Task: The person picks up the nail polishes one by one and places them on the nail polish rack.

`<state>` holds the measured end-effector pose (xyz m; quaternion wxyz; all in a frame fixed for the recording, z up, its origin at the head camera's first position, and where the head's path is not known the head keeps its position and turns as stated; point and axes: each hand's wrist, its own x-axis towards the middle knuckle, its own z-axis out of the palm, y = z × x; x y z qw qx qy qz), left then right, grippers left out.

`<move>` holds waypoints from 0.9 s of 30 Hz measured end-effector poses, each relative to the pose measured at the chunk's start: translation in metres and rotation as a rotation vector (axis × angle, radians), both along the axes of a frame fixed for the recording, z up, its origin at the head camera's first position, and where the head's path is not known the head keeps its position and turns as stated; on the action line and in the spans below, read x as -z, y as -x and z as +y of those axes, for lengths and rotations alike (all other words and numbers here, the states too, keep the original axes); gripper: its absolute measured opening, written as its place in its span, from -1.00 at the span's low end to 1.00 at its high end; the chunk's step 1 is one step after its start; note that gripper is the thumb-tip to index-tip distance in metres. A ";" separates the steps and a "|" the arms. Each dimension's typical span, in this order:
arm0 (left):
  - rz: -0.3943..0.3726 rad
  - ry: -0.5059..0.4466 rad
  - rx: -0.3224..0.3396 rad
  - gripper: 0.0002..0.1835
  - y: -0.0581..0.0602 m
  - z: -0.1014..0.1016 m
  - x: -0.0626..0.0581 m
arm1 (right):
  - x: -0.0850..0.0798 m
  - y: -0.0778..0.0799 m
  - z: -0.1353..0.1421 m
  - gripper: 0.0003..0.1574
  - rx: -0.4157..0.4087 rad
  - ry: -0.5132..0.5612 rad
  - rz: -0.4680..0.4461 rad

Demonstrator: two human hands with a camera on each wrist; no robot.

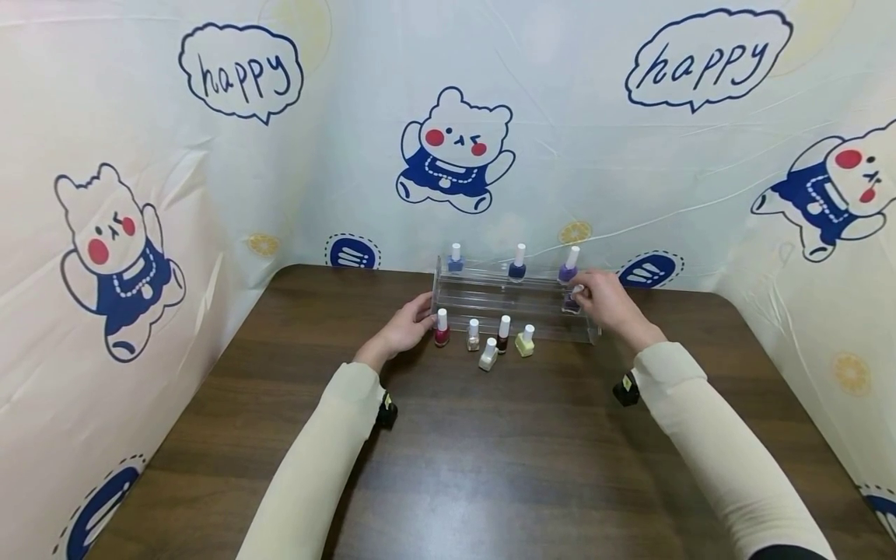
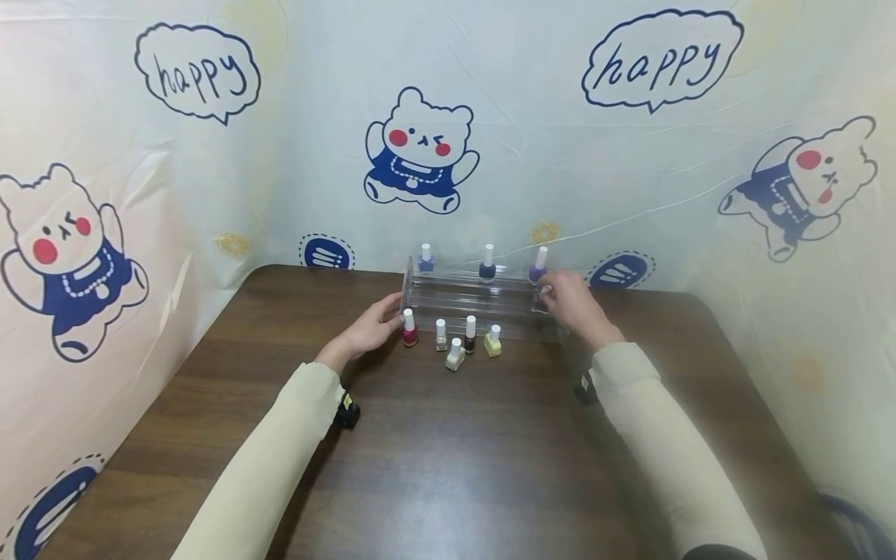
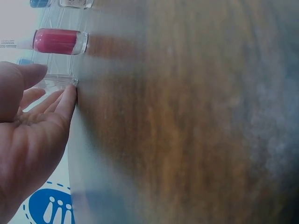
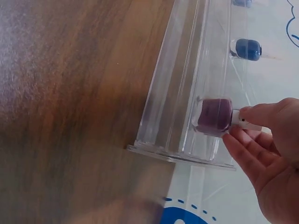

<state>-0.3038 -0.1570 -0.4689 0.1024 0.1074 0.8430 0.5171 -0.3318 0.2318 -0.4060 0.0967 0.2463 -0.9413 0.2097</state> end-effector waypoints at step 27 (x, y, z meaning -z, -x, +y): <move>-0.006 0.001 0.000 -0.38 -0.001 0.000 -0.001 | 0.007 0.003 -0.001 -0.77 0.062 0.107 -0.059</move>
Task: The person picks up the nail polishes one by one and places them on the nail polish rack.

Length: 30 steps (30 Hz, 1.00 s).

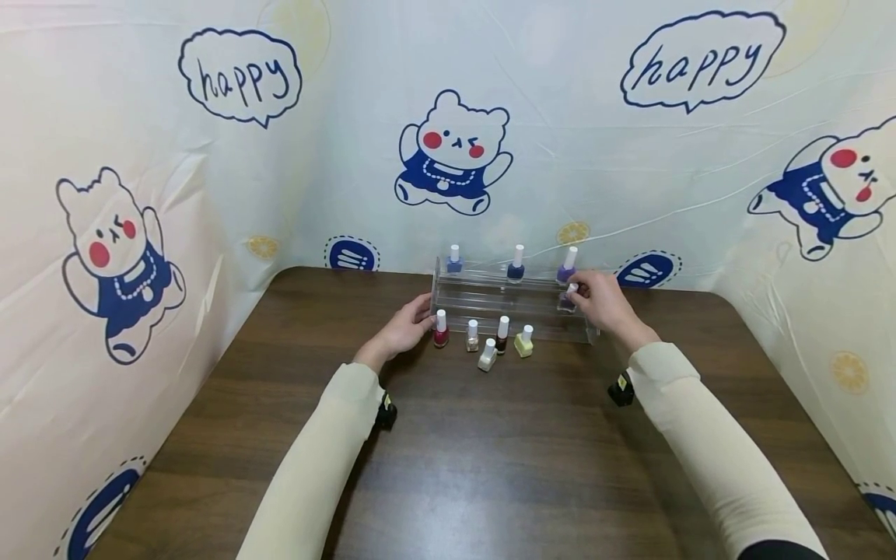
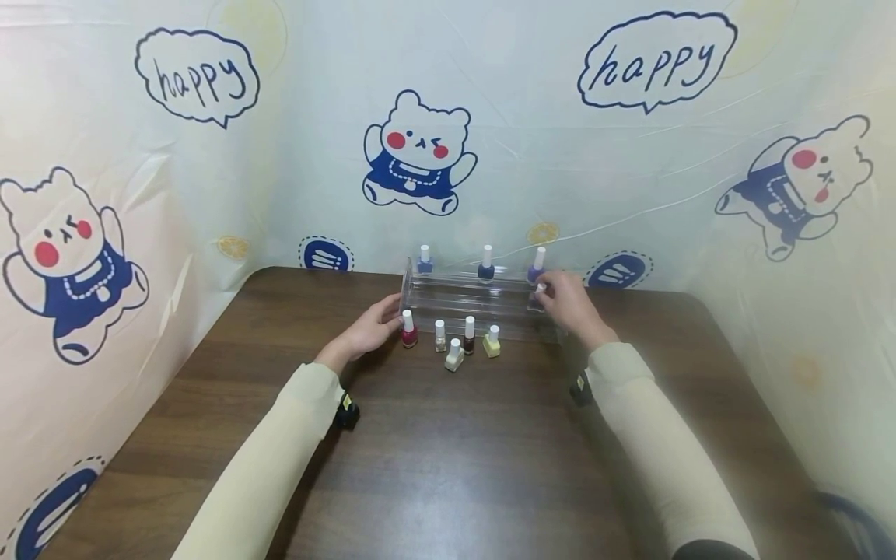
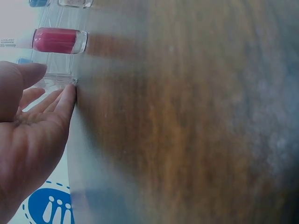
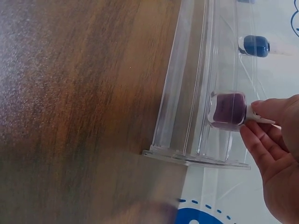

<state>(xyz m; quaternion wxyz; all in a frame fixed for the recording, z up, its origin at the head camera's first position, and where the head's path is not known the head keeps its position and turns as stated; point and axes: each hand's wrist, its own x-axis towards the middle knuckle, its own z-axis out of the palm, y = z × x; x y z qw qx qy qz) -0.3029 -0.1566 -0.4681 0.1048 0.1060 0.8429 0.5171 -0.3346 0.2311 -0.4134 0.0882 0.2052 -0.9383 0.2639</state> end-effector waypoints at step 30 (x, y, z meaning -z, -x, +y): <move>-0.010 0.005 -0.008 -0.38 0.000 0.000 0.001 | 0.004 0.001 -0.001 -0.71 0.000 -0.005 -0.021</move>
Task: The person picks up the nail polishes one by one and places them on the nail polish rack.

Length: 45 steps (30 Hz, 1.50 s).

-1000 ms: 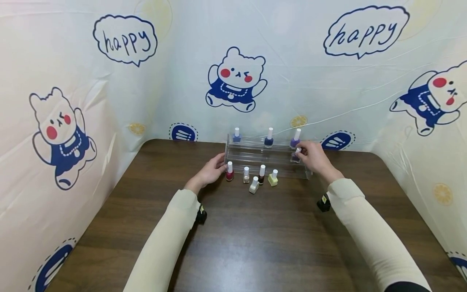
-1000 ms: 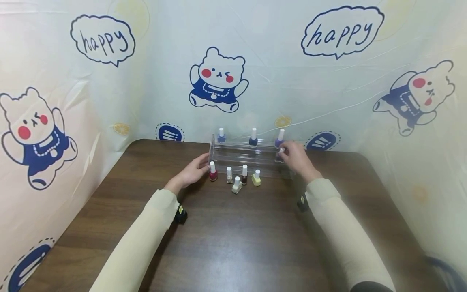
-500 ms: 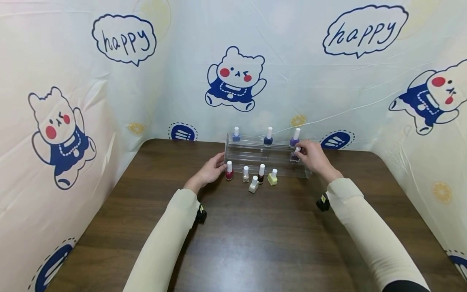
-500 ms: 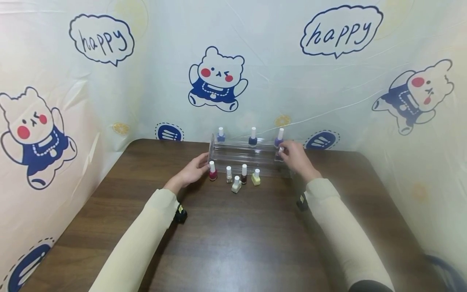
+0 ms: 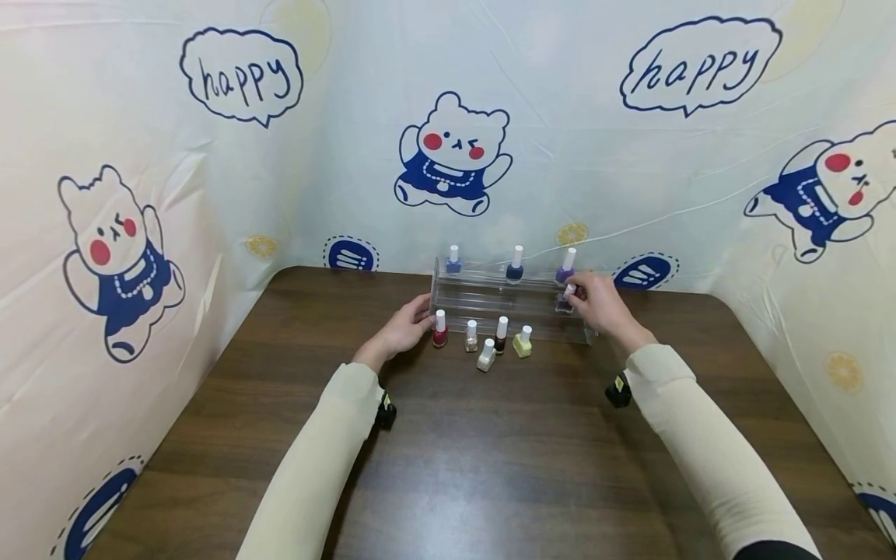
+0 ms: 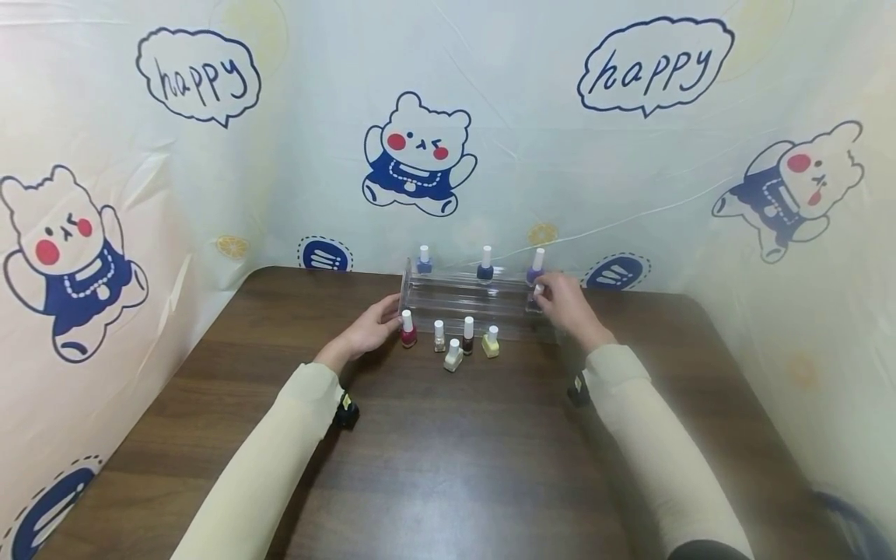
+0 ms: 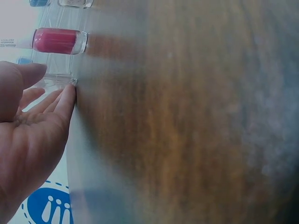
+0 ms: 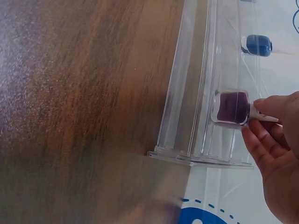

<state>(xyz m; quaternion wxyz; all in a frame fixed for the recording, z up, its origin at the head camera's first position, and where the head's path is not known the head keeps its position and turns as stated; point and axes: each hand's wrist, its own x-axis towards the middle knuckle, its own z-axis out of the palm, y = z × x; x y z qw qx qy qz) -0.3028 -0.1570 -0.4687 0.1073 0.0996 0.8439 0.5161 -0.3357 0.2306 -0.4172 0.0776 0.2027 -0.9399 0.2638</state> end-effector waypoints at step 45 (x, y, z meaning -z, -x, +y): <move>0.018 0.000 0.012 -0.40 0.001 0.000 0.001 | -0.007 -0.031 0.037 -0.55 -0.051 -0.041 -0.018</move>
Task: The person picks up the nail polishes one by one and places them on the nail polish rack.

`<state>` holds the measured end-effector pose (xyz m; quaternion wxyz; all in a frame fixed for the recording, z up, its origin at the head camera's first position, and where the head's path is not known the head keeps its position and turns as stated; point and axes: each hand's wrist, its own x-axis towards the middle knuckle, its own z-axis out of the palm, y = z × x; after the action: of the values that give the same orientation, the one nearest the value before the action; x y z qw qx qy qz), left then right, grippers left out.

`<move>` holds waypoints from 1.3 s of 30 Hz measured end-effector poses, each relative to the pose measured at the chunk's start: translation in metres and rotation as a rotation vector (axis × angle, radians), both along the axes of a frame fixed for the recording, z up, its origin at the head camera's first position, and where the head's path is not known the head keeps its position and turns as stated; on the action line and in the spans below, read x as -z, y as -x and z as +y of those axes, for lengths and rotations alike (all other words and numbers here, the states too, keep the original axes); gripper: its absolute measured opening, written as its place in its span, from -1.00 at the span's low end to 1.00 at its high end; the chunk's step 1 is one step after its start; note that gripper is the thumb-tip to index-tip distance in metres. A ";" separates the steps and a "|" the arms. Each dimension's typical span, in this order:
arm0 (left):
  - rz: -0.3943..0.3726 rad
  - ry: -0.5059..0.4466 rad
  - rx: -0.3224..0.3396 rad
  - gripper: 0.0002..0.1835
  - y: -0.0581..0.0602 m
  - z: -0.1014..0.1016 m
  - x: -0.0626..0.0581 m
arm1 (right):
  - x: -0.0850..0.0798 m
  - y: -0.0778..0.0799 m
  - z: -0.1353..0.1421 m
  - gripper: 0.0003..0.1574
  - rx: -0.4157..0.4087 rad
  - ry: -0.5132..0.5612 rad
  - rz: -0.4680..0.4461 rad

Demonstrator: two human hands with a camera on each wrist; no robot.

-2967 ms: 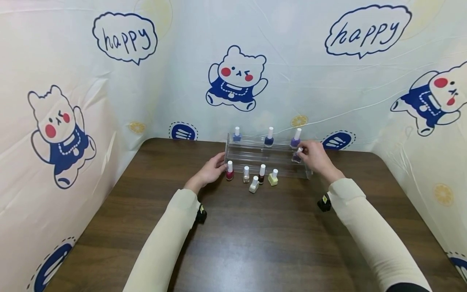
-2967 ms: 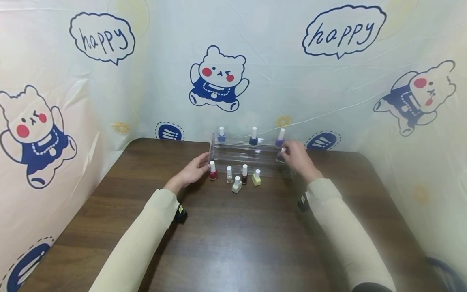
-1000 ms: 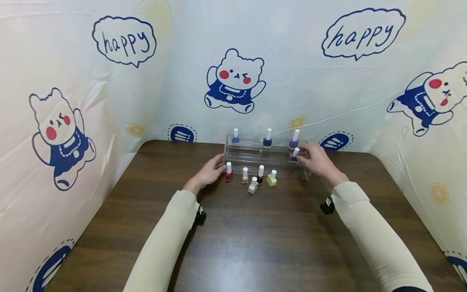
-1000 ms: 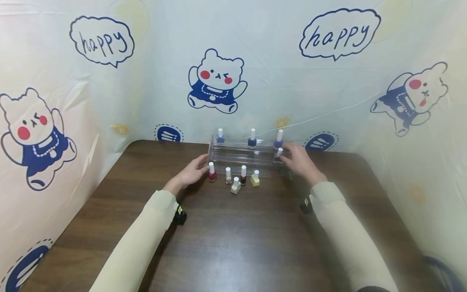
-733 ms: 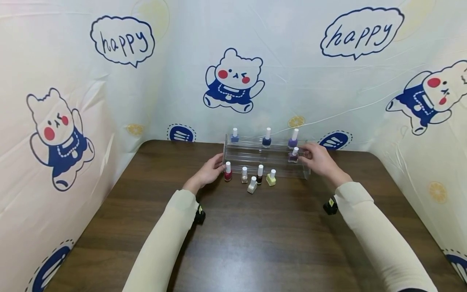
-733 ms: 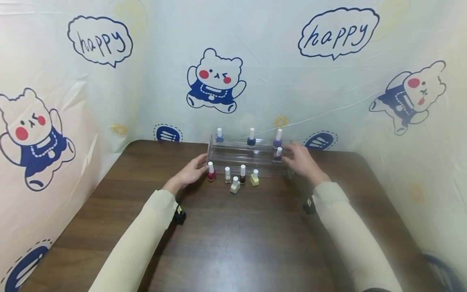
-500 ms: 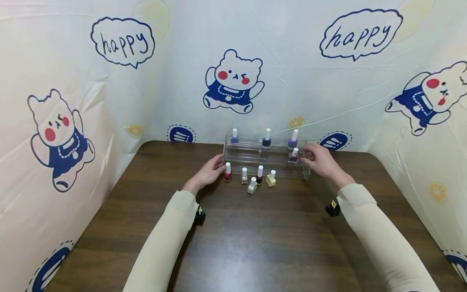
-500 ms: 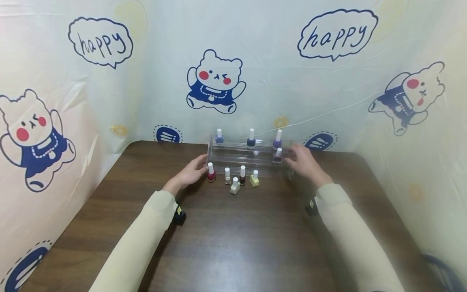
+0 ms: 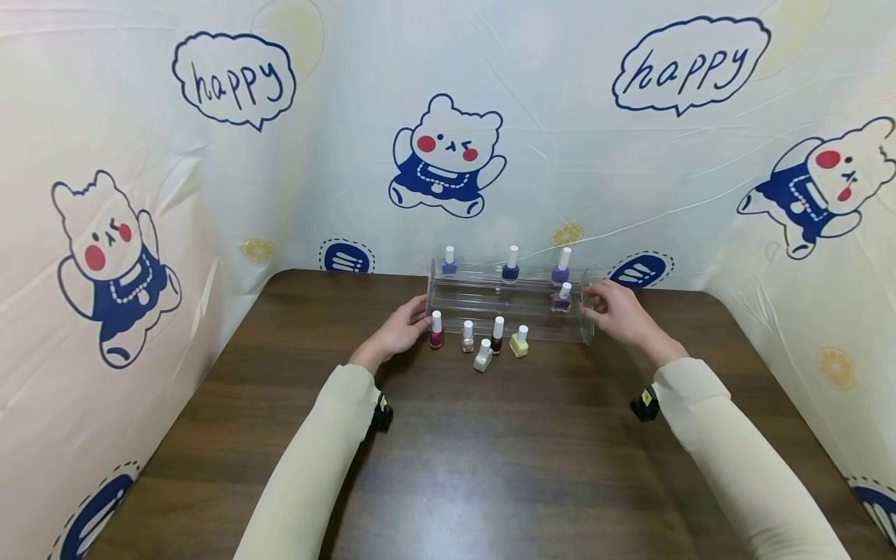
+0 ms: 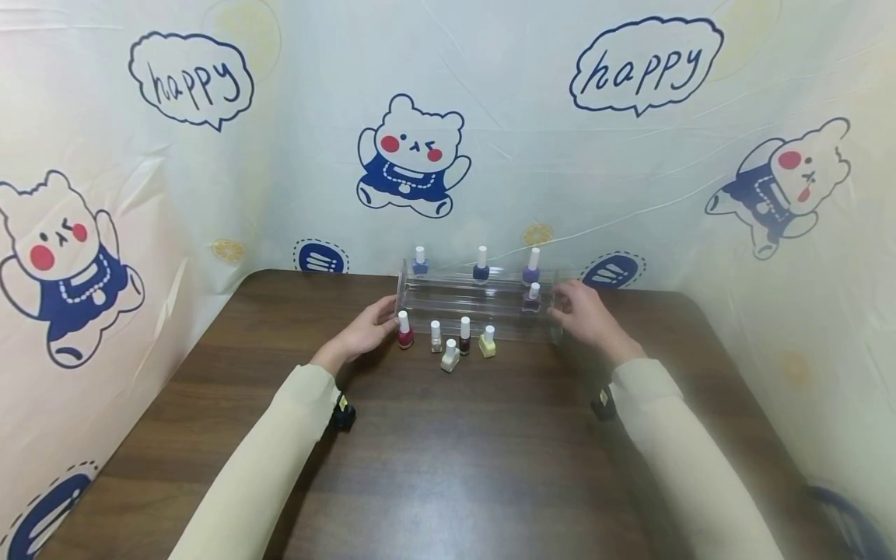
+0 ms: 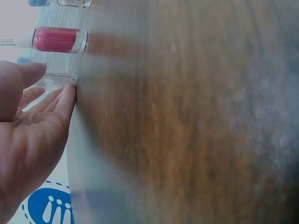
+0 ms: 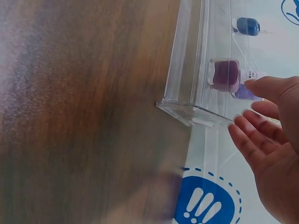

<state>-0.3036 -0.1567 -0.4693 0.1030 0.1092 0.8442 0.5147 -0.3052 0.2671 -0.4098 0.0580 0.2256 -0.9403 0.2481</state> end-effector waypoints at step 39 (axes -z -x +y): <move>-0.008 -0.002 -0.001 -0.38 0.002 0.000 0.001 | 0.015 -0.021 -0.013 -0.55 -0.111 0.021 0.008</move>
<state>-0.3053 -0.1568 -0.4702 0.1058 0.1067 0.8432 0.5162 -0.2843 0.2537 -0.4244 0.0506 0.2776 -0.9235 0.2600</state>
